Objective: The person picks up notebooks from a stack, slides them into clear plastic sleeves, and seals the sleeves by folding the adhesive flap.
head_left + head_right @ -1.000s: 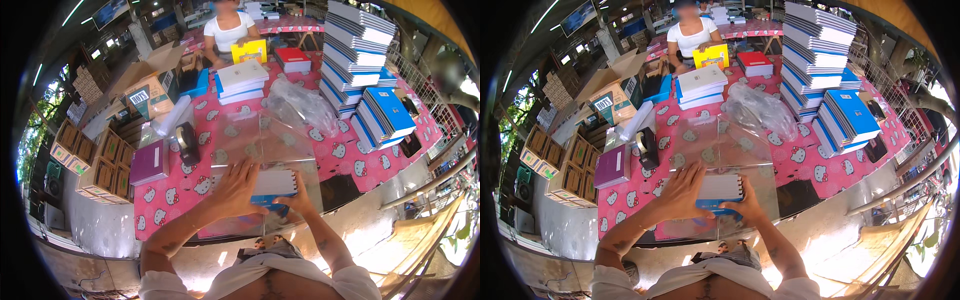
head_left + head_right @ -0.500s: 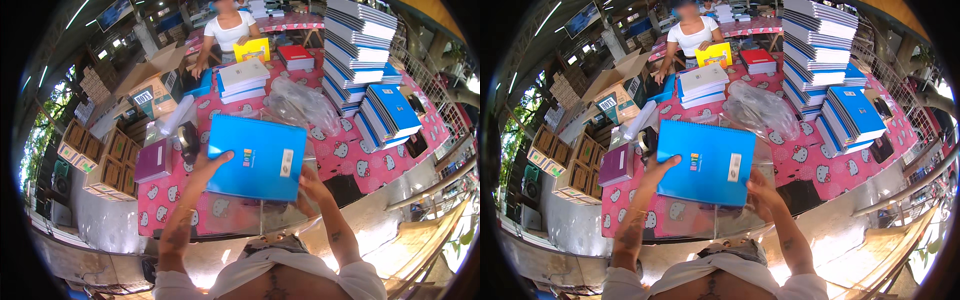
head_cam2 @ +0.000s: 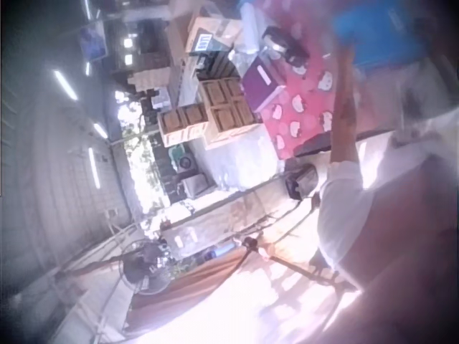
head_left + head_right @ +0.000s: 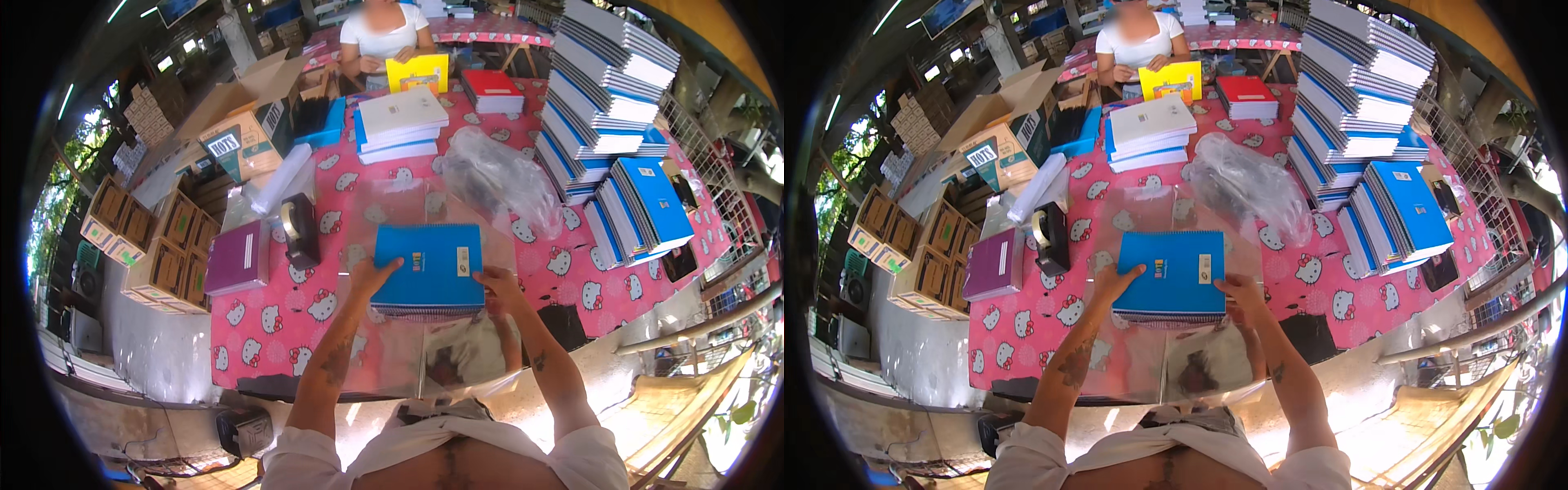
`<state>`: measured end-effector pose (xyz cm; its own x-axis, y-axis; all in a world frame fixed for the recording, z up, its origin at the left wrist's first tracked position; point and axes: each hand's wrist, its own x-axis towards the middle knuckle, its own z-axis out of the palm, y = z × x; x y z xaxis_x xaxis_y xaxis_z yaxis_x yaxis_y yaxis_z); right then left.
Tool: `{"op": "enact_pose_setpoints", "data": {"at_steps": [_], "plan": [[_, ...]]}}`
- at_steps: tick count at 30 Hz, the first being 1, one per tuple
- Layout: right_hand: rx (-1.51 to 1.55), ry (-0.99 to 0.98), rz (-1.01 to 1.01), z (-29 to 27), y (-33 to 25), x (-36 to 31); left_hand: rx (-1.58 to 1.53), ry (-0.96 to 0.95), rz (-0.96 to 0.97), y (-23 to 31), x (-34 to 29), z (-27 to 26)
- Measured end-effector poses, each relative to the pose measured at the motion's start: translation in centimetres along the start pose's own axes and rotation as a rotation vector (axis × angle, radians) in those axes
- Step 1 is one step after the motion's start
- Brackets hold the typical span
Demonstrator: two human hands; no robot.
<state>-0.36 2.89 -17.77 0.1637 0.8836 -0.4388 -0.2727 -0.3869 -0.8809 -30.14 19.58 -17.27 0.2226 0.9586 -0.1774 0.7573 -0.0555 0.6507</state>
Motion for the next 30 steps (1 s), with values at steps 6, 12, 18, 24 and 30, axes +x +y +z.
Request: {"op": "enact_pose_setpoints", "data": {"at_steps": [6,12,18,24,30], "plan": [[-0.047,0.116,-0.066,0.0,1.1,1.0,-0.029,0.062,0.007,0.1,-0.1,-0.1],[-0.06,0.079,-0.06,0.0,0.2,0.8,0.013,0.077,-0.027,-0.8,-1.1,-0.2],[-0.295,-0.096,-0.39,1.0,5.8,-6.9,-0.403,-0.095,0.198,-11.8,-11.2,-5.0],[-1.073,-0.405,-0.632,0.4,9.8,-12.5,0.067,-0.298,0.683,-13.0,-19.2,-5.1],[-1.234,-0.224,-0.774,2.3,7.9,-14.6,0.09,-0.35,0.511,-10.3,-19.9,-5.4]]}}
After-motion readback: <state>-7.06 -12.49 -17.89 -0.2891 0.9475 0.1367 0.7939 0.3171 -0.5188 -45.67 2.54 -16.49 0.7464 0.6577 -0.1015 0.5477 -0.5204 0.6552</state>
